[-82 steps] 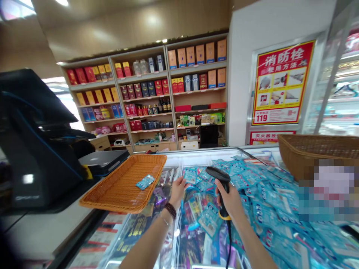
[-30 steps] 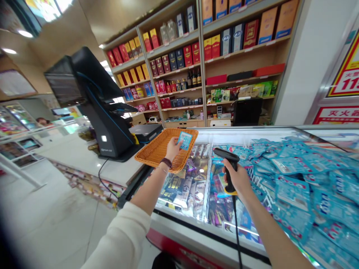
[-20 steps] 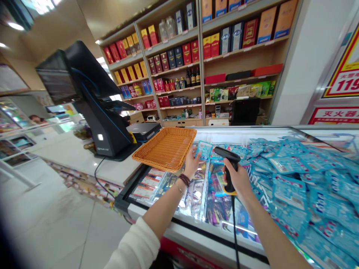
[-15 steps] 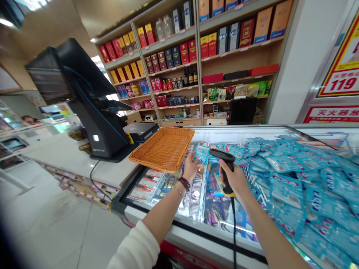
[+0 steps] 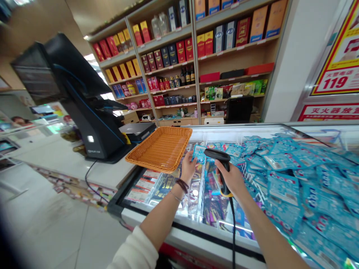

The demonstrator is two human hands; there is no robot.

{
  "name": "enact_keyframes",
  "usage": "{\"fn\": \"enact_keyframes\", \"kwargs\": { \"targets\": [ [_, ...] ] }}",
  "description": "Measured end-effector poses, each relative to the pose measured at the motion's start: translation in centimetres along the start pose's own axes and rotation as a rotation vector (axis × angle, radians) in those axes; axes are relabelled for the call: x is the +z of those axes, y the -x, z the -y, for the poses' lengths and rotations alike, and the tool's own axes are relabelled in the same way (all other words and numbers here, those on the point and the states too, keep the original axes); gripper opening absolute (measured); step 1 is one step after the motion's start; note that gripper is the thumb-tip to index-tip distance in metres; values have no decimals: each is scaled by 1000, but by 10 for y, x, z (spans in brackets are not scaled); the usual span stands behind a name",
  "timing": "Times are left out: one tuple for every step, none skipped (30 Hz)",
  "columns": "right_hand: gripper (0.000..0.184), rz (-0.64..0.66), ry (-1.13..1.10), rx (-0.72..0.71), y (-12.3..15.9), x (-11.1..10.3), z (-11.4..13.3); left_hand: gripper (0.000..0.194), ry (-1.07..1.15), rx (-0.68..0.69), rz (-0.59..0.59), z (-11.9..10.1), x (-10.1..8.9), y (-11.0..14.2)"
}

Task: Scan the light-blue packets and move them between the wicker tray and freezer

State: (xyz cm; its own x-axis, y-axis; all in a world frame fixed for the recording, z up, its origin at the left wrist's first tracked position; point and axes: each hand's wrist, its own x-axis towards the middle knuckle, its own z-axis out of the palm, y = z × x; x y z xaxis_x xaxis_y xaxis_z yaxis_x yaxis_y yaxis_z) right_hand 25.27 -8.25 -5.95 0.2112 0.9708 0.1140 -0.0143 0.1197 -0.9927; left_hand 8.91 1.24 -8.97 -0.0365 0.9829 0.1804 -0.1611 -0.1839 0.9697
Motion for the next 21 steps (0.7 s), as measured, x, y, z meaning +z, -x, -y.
{"fn": "enact_keyframes", "kwargs": {
  "targets": [
    [52, 1, 0, 0, 0, 0, 0, 30, -4, 2, 2, 0, 0, 0],
    [52, 2, 0, 1, 1, 0, 1, 30, -8, 5, 3, -1, 0, 0],
    [52, 2, 0, 1, 1, 1, 1, 30, -13, 8, 4, -1, 0, 0],
    [52, 1, 0, 2, 2, 1, 2, 30, -17, 9, 5, -1, 0, 0],
    [52, -1, 1, 3, 3, 1, 2, 30, -18, 9, 6, -1, -1, 0],
    [52, -2, 2, 4, 3, 1, 3, 30, -18, 7, 7, -1, -1, 1],
    [51, -3, 3, 5, 4, 1, 3, 31, -16, 5, 8, -2, -1, 1],
    [51, -3, 5, 7, 4, 1, 3, 31, -13, 4, 11, -2, -1, 1],
    [51, 0, 3, 9, 4, 1, 3, 30, -8, 5, 12, -2, -1, 1],
    [51, 2, -1, 10, 4, 2, 3, 30, -2, 6, 13, -2, -1, 1],
    [51, 4, -9, 10, 4, 2, 3, 30, 4, 6, 13, -3, -1, 2],
    [51, 3, -18, 9, 4, 2, 3, 29, 8, 6, 13, -3, 0, 2],
    [51, -1, -29, 9, 4, 2, 3, 29, 11, 6, 12, -2, 0, 2],
    [52, -5, -40, 8, 4, 2, 3, 29, 10, 5, 8, -2, 0, 2],
    [52, -12, -52, 5, 4, 2, 3, 30, 5, 7, 2, -2, 0, 2],
    [52, -21, -65, -1, 4, 1, 4, 31, -6, 13, -8, -2, 0, 3],
    [52, -32, -76, -11, 5, -1, 6, 32, -19, 18, -20, -2, -1, 3],
    [52, -48, -86, -23, 6, -4, 7, 32, -36, 21, -33, -2, -1, 2],
    [52, -65, -94, -34, 8, -7, 9, 33, -55, 18, -45, -2, -1, 1],
    [52, -86, -100, -47, 10, -13, 11, 33, -74, 10, -57, -3, -1, 0],
    [53, -109, -106, -57, 12, -19, 14, 33, -88, -4, -70, -3, 0, -2]
  ]
}}
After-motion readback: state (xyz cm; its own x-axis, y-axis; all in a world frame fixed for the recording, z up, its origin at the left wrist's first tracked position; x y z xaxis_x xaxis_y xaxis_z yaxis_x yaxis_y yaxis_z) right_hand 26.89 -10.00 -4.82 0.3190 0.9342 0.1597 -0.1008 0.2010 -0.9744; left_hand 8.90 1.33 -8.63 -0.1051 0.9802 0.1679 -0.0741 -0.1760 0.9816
